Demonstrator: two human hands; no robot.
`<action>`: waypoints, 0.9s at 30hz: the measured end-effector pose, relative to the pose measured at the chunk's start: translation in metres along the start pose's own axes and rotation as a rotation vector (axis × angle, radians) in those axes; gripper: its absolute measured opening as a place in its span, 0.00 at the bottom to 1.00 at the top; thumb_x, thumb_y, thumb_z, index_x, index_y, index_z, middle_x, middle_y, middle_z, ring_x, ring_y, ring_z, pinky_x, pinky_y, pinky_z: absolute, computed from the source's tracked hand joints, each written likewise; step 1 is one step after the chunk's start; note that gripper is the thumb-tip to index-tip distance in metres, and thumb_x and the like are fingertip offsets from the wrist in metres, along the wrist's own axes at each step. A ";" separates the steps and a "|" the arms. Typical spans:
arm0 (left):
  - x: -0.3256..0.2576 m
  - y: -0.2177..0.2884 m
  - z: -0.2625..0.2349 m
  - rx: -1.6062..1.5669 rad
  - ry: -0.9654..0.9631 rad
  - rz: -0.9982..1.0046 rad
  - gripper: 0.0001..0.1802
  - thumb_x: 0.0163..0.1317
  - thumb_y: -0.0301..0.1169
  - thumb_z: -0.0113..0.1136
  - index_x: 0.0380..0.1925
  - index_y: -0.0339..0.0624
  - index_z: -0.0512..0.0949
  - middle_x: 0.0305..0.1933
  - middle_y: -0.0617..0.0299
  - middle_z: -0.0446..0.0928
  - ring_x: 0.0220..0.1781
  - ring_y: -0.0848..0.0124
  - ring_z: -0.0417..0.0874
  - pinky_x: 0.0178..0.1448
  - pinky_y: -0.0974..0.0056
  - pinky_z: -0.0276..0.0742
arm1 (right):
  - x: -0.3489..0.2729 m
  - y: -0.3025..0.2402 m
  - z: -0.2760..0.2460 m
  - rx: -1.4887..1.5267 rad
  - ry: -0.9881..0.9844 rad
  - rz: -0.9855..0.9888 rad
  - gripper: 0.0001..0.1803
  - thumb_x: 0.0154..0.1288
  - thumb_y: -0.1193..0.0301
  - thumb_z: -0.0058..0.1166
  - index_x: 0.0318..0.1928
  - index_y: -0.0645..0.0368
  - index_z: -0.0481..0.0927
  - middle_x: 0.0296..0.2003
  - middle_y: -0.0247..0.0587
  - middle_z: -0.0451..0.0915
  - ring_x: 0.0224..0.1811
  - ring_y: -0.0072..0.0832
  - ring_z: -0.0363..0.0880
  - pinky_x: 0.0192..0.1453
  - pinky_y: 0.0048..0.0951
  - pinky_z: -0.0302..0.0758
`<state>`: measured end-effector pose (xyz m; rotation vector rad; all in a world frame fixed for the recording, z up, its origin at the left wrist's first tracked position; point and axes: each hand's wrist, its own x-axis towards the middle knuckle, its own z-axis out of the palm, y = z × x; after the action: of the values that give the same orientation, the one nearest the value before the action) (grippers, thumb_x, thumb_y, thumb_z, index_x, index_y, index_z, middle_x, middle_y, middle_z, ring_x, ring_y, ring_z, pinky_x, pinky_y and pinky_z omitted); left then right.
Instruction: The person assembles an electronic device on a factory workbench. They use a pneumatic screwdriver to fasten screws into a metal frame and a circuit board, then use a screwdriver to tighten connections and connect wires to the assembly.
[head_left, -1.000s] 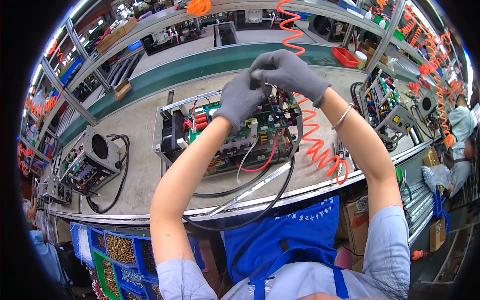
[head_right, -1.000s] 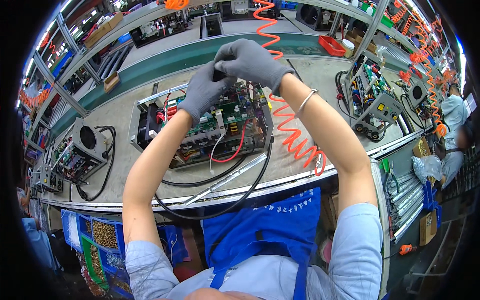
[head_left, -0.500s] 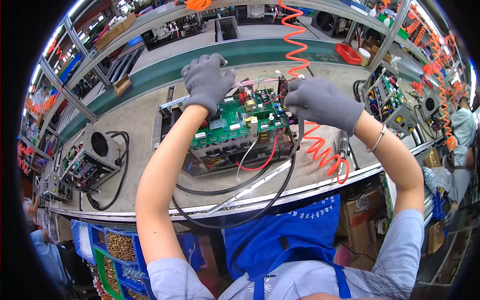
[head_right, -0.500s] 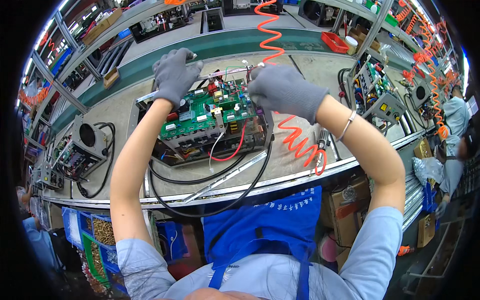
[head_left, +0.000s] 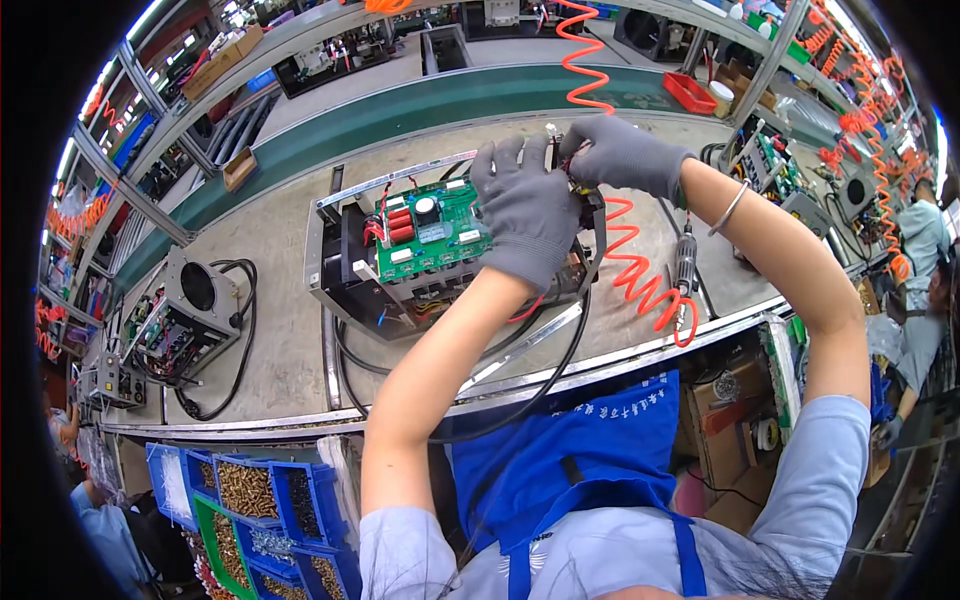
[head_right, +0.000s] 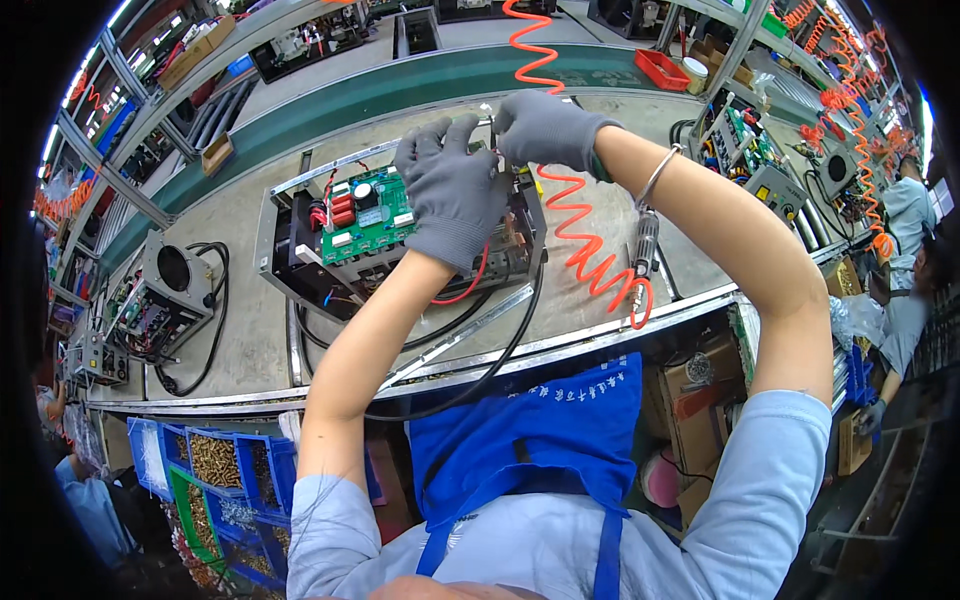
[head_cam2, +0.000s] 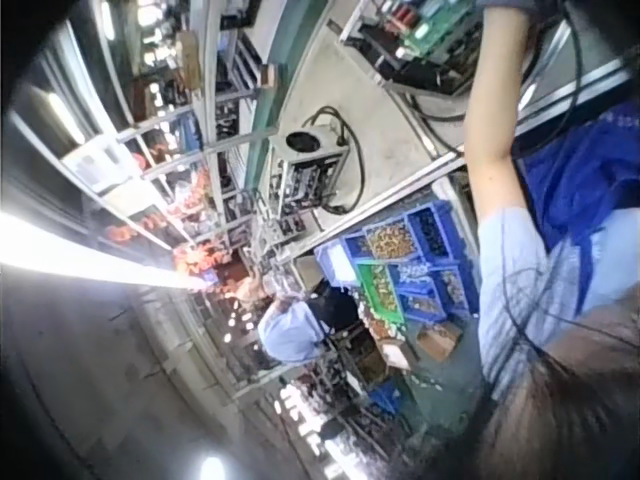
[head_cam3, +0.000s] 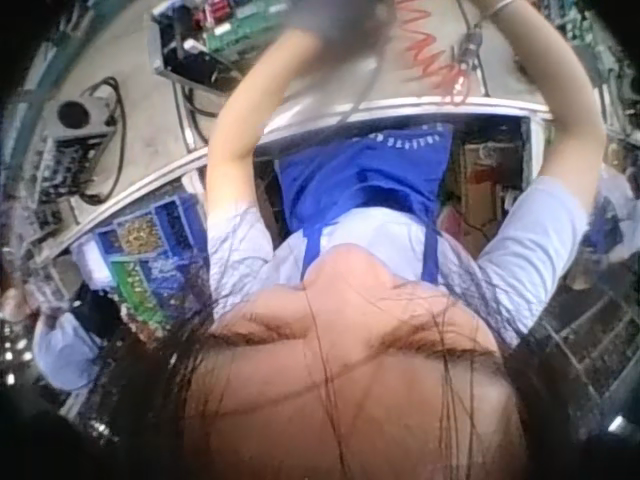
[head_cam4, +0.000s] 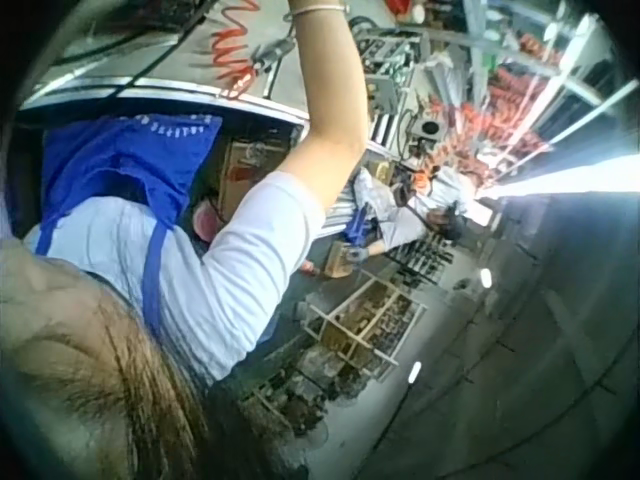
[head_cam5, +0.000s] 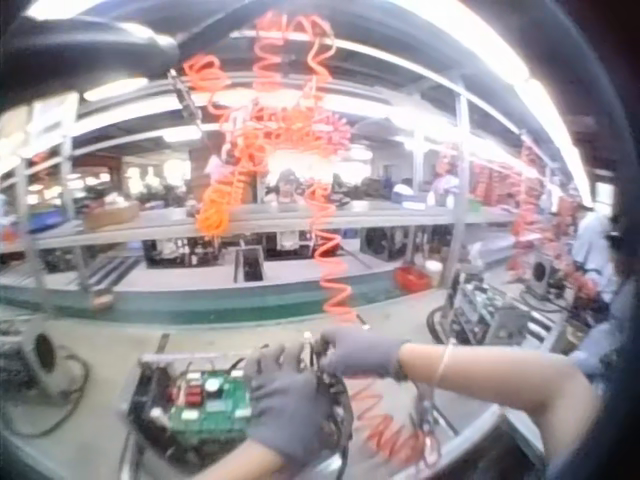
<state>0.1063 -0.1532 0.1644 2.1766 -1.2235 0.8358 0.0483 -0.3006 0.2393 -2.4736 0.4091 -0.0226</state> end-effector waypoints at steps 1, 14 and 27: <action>0.000 0.002 0.001 -0.003 0.023 0.006 0.10 0.49 0.41 0.67 0.32 0.58 0.88 0.60 0.63 0.77 0.64 0.56 0.70 0.70 0.46 0.53 | 0.004 0.012 -0.001 0.055 -0.040 -0.004 0.17 0.58 0.69 0.57 0.48 0.61 0.81 0.30 0.37 0.80 0.24 0.21 0.74 0.27 0.25 0.72; 0.014 -0.004 -0.003 -0.308 -0.259 -0.056 0.11 0.49 0.36 0.65 0.34 0.55 0.89 0.50 0.67 0.81 0.60 0.60 0.72 0.68 0.52 0.56 | -0.041 0.032 0.011 -0.242 0.252 -0.546 0.12 0.66 0.64 0.57 0.47 0.53 0.82 0.32 0.36 0.80 0.37 0.36 0.81 0.43 0.35 0.80; 0.036 -0.021 0.004 -0.244 -0.407 0.096 0.13 0.51 0.42 0.64 0.37 0.62 0.89 0.49 0.66 0.81 0.57 0.58 0.73 0.65 0.53 0.59 | -0.044 0.007 0.033 -0.805 0.463 -0.537 0.08 0.52 0.67 0.60 0.31 0.56 0.81 0.31 0.42 0.79 0.38 0.40 0.80 0.39 0.41 0.77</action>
<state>0.1409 -0.1663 0.1850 2.1586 -1.5424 0.2589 0.0085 -0.2738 0.2126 -3.2993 -0.1189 -0.8029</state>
